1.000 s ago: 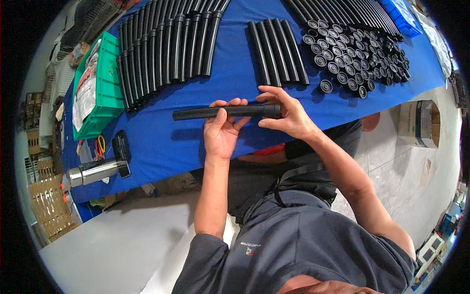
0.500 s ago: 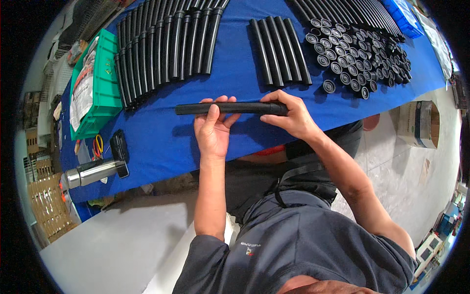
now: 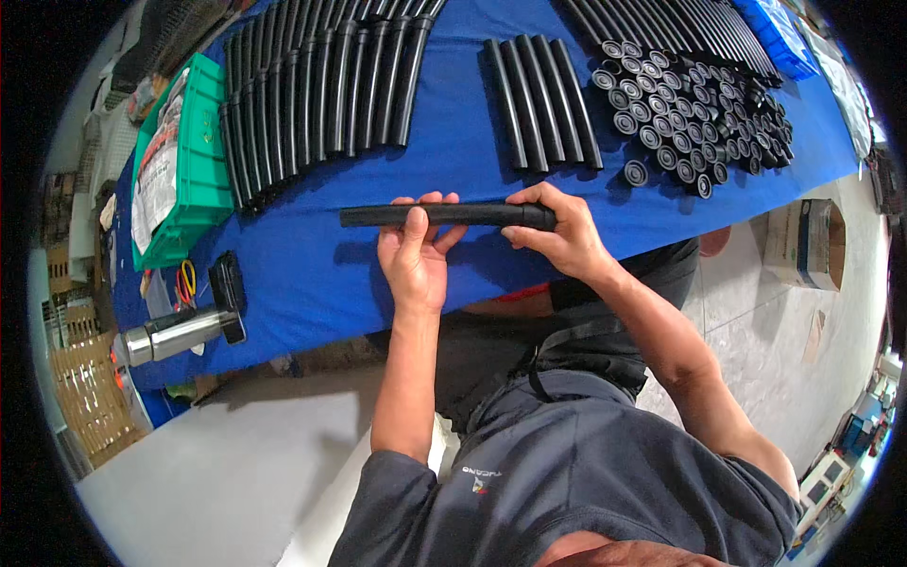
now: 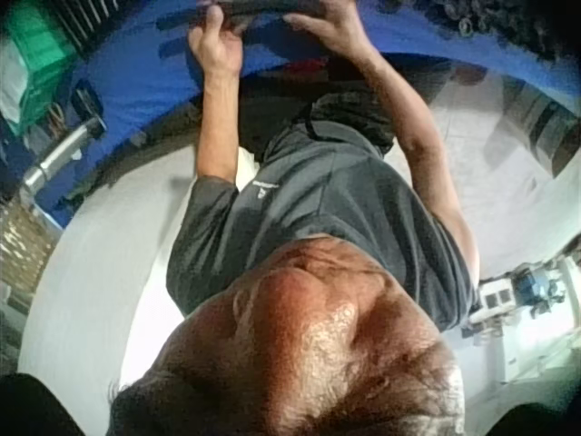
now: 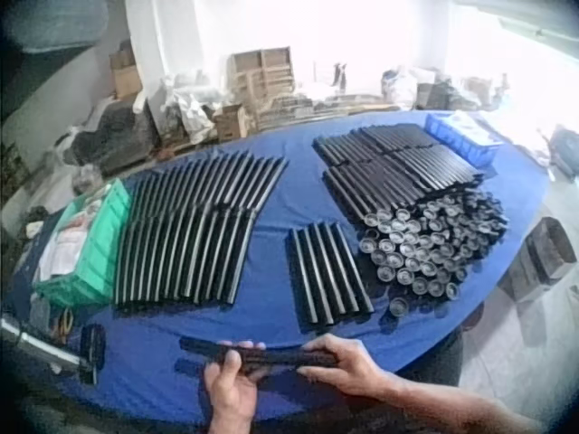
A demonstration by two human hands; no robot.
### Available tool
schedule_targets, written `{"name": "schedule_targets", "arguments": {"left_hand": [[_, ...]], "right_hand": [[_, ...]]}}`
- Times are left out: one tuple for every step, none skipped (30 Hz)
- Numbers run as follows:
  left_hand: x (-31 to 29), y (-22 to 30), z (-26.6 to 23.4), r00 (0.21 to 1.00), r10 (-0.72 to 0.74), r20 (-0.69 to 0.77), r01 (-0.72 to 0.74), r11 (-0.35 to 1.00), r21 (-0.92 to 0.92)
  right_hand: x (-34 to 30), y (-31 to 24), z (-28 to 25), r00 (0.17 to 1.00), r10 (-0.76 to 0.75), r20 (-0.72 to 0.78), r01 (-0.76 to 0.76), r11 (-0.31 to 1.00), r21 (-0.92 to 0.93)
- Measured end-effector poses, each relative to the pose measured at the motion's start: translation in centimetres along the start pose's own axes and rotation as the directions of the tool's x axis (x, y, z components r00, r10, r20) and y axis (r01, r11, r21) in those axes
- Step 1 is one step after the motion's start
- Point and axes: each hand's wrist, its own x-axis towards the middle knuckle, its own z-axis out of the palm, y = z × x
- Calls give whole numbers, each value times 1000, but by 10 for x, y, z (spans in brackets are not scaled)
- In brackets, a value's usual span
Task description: Manually assemble a cap onto a small black tube while seated at a work table.
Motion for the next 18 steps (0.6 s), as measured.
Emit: {"name": "schedule_targets", "arguments": {"left_hand": [[0, 0, 1, 1000, -8, 21, 8, 1000, -9], [-2, 3, 0, 1000, -13, -24, 12, 1000, -27], [-4, 3, 2, 998, -28, -59, 25, 998, -50], [-6, 4, -1, 999, -38, -6, 38, 998, -48], [-6, 5, -2, 997, -63, 38, 65, 995, -70], [-5, 6, -7, 997, -67, 31, 69, 995, -69], [-5, 7, -16, 998, -60, 36, 63, 993, -103], [-5, 8, -18, 998, -43, 44, 48, 991, -128], [-7, 8, -17, 999, -22, 43, 28, 989, -148], [-7, 6, -15, 998, -25, 59, 34, 987, -155], [-7, 5, -13, 995, -15, 97, 30, 987, -157], [-8, 5, -12, 992, -5, 129, 25, 988, -155], [-9, 6, -13, 990, -8, 138, 30, 987, -156], [-9, 6, -14, 990, -20, 143, 42, 987, -152], [-8, 7, -15, 988, -31, 150, 53, 987, -150], [-7, 6, -17, 987, -21, 162, 45, 988, -146], [-6, 5, -17, 985, -22, 169, 47, 988, -145], [-6, 5, -16, 986, -13, 168, 36, 990, -137]], "right_hand": [[-1, -2, 0, 1000, 8, -11, -9, 1000, -4], [-1, 2, 3, 992, -124, -16, 120, 982, -148], [0, 1, 4, 964, -265, -5, 255, 935, -248], [-1, 0, 9, 950, -310, 23, 302, 902, -309], [0, 3, 12, 890, -447, 90, 447, 815, -367], [-2, 11, 16, 848, -511, 144, 522, 755, -397], [-4, 6, 20, 830, -530, 175, 550, 723, -419], [-7, 0, 20, 859, -487, 159, 507, 765, -397], [-9, -5, 19, 884, -444, 149, 467, 806, -364], [-9, -7, 17, 884, -446, 142, 465, 800, -380], [-10, -8, 14, 922, -363, 136, 388, 862, -327], [-9, -10, 13, 951, -276, 136, 304, 915, -266], [-9, -12, 11, 952, -278, 129, 303, 913, -271], [-8, -14, 10, 967, -204, 154, 233, 951, -203], [-7, -17, 8, 974, -133, 183, 159, 978, -136], [-7, -15, 7, 975, -136, 177, 161, 977, -140], [-7, -10, 8, 968, -183, 174, 209, 967, -146], [-7, -8, 9, 958, -229, 174, 256, 955, -149]]}}
